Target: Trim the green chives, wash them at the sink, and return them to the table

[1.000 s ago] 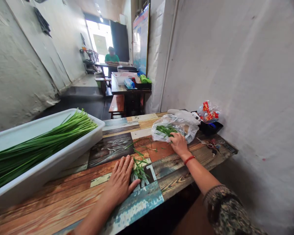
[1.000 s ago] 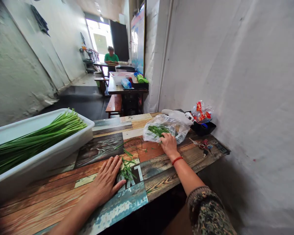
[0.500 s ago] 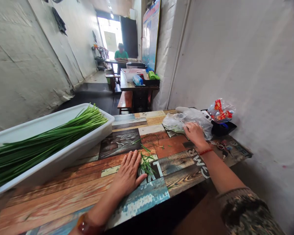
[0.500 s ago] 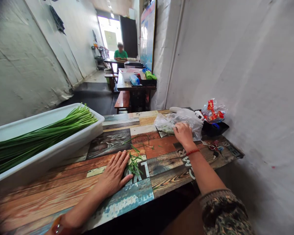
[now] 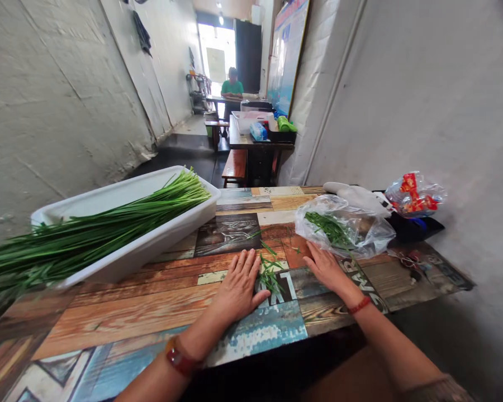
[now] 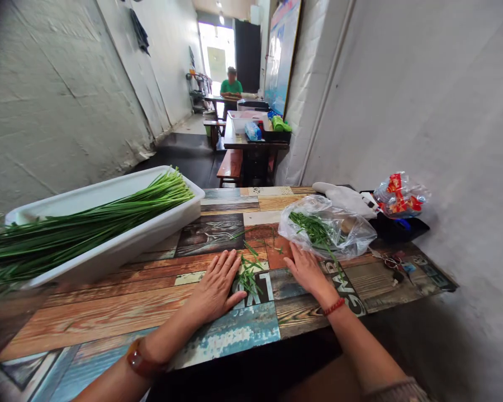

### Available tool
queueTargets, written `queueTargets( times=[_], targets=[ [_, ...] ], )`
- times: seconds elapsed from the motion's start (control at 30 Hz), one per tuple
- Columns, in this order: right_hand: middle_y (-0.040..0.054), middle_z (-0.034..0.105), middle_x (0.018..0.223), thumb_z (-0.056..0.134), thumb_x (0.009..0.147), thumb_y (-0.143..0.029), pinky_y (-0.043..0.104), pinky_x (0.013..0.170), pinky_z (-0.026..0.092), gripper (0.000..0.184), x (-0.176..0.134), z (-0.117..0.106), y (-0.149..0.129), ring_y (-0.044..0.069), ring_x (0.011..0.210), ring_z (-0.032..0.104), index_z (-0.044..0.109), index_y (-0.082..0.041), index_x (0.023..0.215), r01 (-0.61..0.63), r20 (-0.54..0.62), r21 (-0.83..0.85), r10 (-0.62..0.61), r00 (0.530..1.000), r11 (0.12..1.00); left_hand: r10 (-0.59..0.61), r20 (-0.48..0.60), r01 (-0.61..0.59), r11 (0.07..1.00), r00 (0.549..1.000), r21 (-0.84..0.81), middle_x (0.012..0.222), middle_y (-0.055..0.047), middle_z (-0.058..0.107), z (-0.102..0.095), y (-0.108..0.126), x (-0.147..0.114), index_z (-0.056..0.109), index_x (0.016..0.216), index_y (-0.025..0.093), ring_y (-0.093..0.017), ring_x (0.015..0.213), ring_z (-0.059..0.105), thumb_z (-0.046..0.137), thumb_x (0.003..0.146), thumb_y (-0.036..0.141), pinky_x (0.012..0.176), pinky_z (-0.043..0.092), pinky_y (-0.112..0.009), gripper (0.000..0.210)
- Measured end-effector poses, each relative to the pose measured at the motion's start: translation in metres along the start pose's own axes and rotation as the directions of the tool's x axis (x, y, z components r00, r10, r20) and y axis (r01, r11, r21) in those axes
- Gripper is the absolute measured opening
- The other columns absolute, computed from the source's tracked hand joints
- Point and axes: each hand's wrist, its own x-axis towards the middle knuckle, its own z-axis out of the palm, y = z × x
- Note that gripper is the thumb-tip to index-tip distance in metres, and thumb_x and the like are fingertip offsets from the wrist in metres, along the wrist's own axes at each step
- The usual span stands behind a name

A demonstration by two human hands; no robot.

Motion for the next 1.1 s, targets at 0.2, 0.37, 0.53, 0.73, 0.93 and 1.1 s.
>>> queueTargets(
  times=[0.2,0.37,0.53,0.73,0.93,1.1],
  targets=[
    [0.0202,0.026,0.161,0.033,0.101,-0.049,0.051,0.122,0.024,0.070,0.051,0.030,-0.037,0.029,0.151,0.022,0.027,-0.005,0.155,0.049,0.099,-0.031,-0.046,0.994,0.998,-0.013,0.000,0.013,1.000,1.000,-0.012,0.160,-0.021,0.029,0.001,0.000,-0.002,0.030,0.154,0.008,-0.036,0.150,0.023,0.043,0.089,0.070,0.121,0.018,-0.051,0.091],
    [0.0098,0.032,0.161,0.023,0.104,-0.043,0.043,0.121,0.031,0.059,0.064,0.050,-0.090,0.018,0.149,0.030,0.022,-0.019,0.158,0.359,-0.013,0.340,-0.378,0.926,0.869,-0.006,0.010,0.007,0.999,1.000,-0.053,0.160,-0.023,0.029,-0.002,0.000,-0.005,0.029,0.153,0.006,-0.036,0.150,0.021,0.044,0.088,0.069,0.121,0.017,-0.052,0.092],
    [0.0165,0.037,0.157,0.025,0.103,-0.040,0.049,0.123,0.025,0.059,0.134,0.049,-0.063,0.024,0.148,0.031,0.033,-0.011,0.153,0.138,-0.037,0.179,-0.133,0.990,0.974,-0.038,0.074,0.045,0.994,0.997,-0.100,0.161,-0.023,0.026,-0.008,0.003,-0.005,0.029,0.153,0.006,-0.038,0.150,0.019,0.046,0.087,0.069,0.121,0.016,-0.053,0.093],
    [0.0166,0.035,0.157,0.034,0.102,-0.041,0.053,0.121,0.025,0.057,0.154,0.078,-0.100,0.027,0.149,0.027,0.038,-0.012,0.151,0.264,0.105,0.081,-0.271,0.957,0.961,-0.053,0.062,0.068,0.958,0.997,-0.277,0.155,-0.021,0.039,-0.021,-0.002,-0.002,0.036,0.149,0.014,-0.037,0.146,0.031,0.059,0.083,0.062,0.118,0.024,-0.056,0.085],
    [0.0051,0.039,0.158,0.020,0.105,-0.042,0.041,0.121,0.031,0.055,0.170,0.085,-0.121,0.016,0.147,0.033,0.035,-0.023,0.153,0.461,0.074,0.382,-0.524,0.849,0.801,-0.429,-0.234,0.204,0.754,0.872,-0.625,0.096,-0.009,0.068,-0.050,-0.033,0.002,0.061,0.102,0.020,-0.022,0.093,0.063,0.043,0.098,0.038,0.085,0.049,-0.038,0.027],
    [0.0157,0.030,0.160,0.027,0.104,-0.041,0.046,0.123,0.023,0.060,0.265,0.088,-0.100,0.025,0.150,0.025,0.031,-0.010,0.154,0.106,0.155,0.060,-0.114,0.981,0.993,-0.738,-0.171,0.242,0.417,0.652,-0.876,0.081,-0.004,0.065,-0.057,-0.052,0.006,0.062,0.095,0.020,-0.017,0.076,0.061,0.047,0.096,0.046,0.072,0.048,-0.029,0.031]
  ],
)
